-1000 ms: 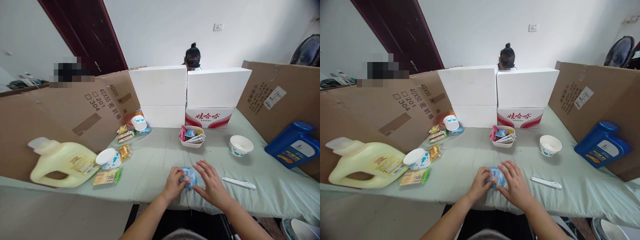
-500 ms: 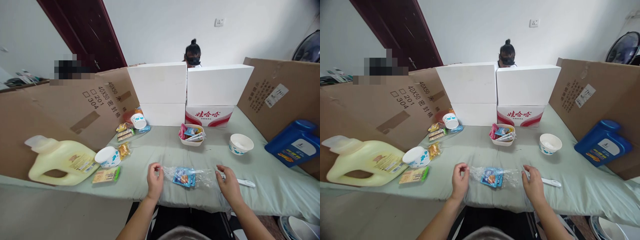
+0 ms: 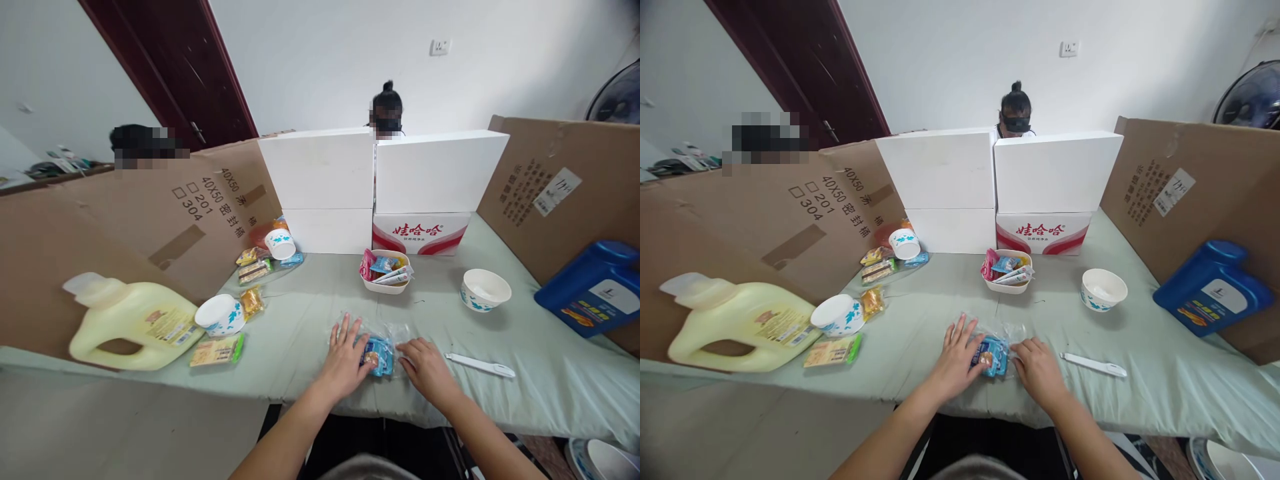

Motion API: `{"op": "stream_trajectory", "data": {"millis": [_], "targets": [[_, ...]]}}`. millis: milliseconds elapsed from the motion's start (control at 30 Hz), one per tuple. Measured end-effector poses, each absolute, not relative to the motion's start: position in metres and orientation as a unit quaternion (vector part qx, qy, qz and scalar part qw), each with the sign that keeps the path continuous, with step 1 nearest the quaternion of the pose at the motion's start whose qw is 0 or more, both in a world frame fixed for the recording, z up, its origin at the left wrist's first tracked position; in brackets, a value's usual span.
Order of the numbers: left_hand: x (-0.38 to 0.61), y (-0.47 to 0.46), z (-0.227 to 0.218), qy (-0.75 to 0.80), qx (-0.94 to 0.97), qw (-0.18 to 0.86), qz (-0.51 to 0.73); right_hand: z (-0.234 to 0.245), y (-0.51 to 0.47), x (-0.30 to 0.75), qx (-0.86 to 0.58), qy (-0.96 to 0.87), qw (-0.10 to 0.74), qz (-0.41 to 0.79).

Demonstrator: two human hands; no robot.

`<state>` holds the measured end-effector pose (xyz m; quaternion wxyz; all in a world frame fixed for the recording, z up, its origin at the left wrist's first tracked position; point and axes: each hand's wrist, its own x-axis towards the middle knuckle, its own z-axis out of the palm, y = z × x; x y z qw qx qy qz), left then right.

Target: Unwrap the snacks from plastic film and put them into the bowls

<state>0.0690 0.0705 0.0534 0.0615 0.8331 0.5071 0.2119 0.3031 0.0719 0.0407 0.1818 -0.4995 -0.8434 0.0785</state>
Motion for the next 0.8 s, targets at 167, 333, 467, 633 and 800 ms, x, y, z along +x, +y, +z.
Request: {"op": "stream_trajectory", "data": {"millis": [167, 333, 467, 633, 800], "targets": [[0.071, 0.066, 0.063, 0.448, 0.855, 0.121, 0.233, 0.058, 0.045, 0.314, -0.407, -0.881, 0.237, 0.054], [0.08, 0.075, 0.065, 0.384, 0.899, 0.124, 0.174, 0.077, 0.028, 0.314, -0.353, -0.901, 0.22, 0.122], [0.079, 0.076, 0.06, 0.384, 0.905, 0.083, 0.164, 0.09, 0.019, 0.311, -0.356, -0.879, 0.174, 0.264], [0.065, 0.055, 0.061, 0.38, 0.91, 0.073, 0.151, 0.094, 0.035, 0.306, -0.405, -0.817, 0.286, 0.293], [0.052, 0.021, 0.065, 0.364, 0.919, 0.145, 0.04, 0.082, 0.071, 0.278, -0.498, -0.79, 0.199, 0.296]]}}
